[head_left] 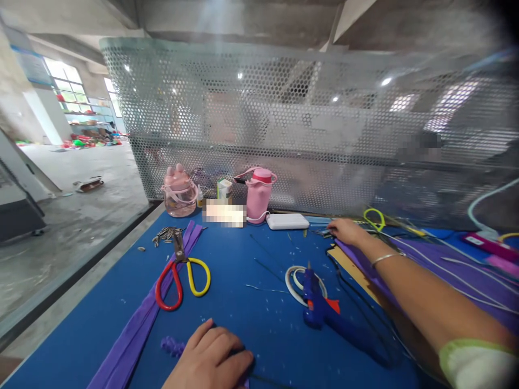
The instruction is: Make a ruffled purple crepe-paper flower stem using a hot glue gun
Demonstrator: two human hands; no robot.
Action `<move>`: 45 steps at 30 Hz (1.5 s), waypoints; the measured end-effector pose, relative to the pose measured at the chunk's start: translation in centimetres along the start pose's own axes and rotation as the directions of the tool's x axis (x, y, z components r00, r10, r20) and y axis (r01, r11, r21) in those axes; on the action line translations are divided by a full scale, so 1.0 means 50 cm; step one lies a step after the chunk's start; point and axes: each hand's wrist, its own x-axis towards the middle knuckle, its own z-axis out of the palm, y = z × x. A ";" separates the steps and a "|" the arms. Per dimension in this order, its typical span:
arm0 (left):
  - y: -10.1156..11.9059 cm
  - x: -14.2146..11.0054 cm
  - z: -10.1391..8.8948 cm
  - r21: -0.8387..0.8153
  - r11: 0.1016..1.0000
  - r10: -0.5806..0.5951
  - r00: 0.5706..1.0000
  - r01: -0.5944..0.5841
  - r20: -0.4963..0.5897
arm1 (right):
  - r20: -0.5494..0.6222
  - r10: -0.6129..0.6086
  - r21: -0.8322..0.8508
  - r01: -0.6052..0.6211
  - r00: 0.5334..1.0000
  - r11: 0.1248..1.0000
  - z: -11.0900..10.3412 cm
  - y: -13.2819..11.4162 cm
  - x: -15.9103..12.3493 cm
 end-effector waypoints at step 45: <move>0.196 0.223 0.022 -0.908 -0.352 -0.246 0.914 0.225 0.322 | -0.264 -0.085 0.962 0.269 0.961 0.051 -0.164 -0.396 -0.511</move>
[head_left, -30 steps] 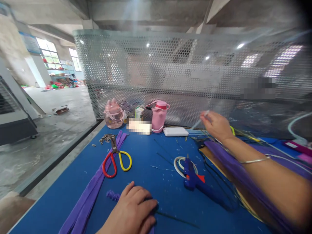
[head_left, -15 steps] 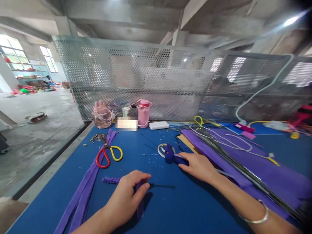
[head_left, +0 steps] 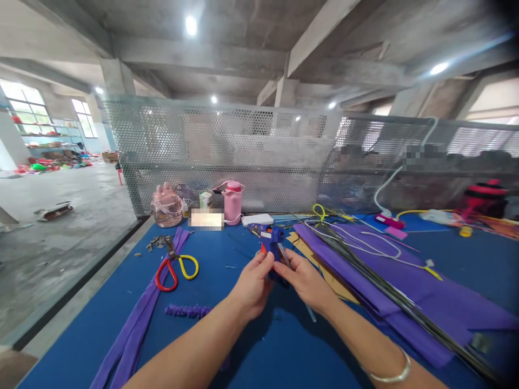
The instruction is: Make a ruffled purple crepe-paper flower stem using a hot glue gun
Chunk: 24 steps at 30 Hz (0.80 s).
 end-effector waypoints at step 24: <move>0.000 0.000 0.015 -0.029 0.995 0.098 0.994 -0.097 0.044 | -0.234 -0.444 -0.780 0.106 0.865 0.617 -0.090 -0.045 -0.057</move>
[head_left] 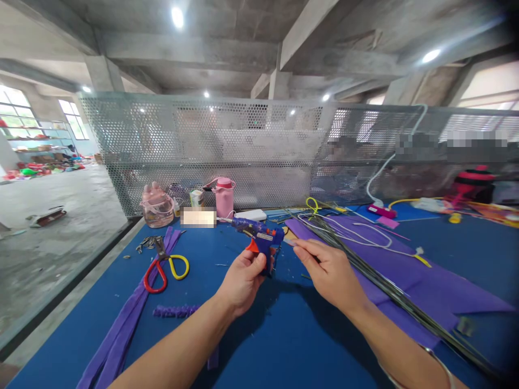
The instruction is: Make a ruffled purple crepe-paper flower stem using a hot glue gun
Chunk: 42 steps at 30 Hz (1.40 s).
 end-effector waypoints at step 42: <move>-0.008 0.007 -0.041 -0.030 0.997 -0.070 0.975 0.065 -0.209 | 0.047 -0.119 -0.350 0.128 0.992 0.928 -0.017 -0.003 0.000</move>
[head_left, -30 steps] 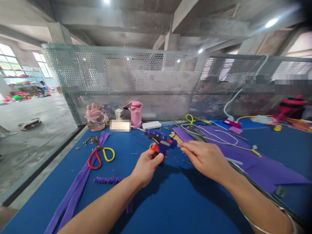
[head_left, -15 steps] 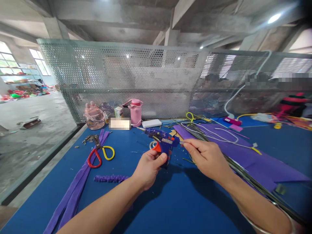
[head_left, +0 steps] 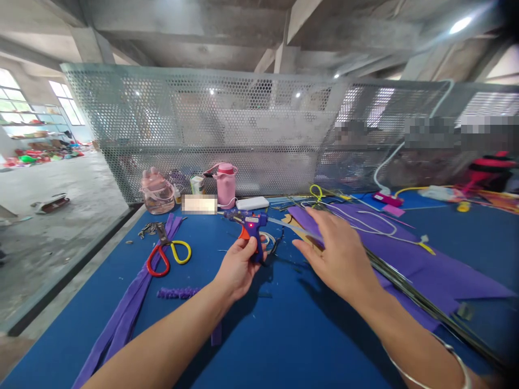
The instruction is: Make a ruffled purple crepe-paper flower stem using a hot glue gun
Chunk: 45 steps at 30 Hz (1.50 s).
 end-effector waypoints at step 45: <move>0.111 -0.133 -0.229 0.900 -0.259 0.010 0.931 -0.350 0.365 | 0.689 -0.239 0.452 -0.148 0.685 0.880 0.123 -0.101 -0.083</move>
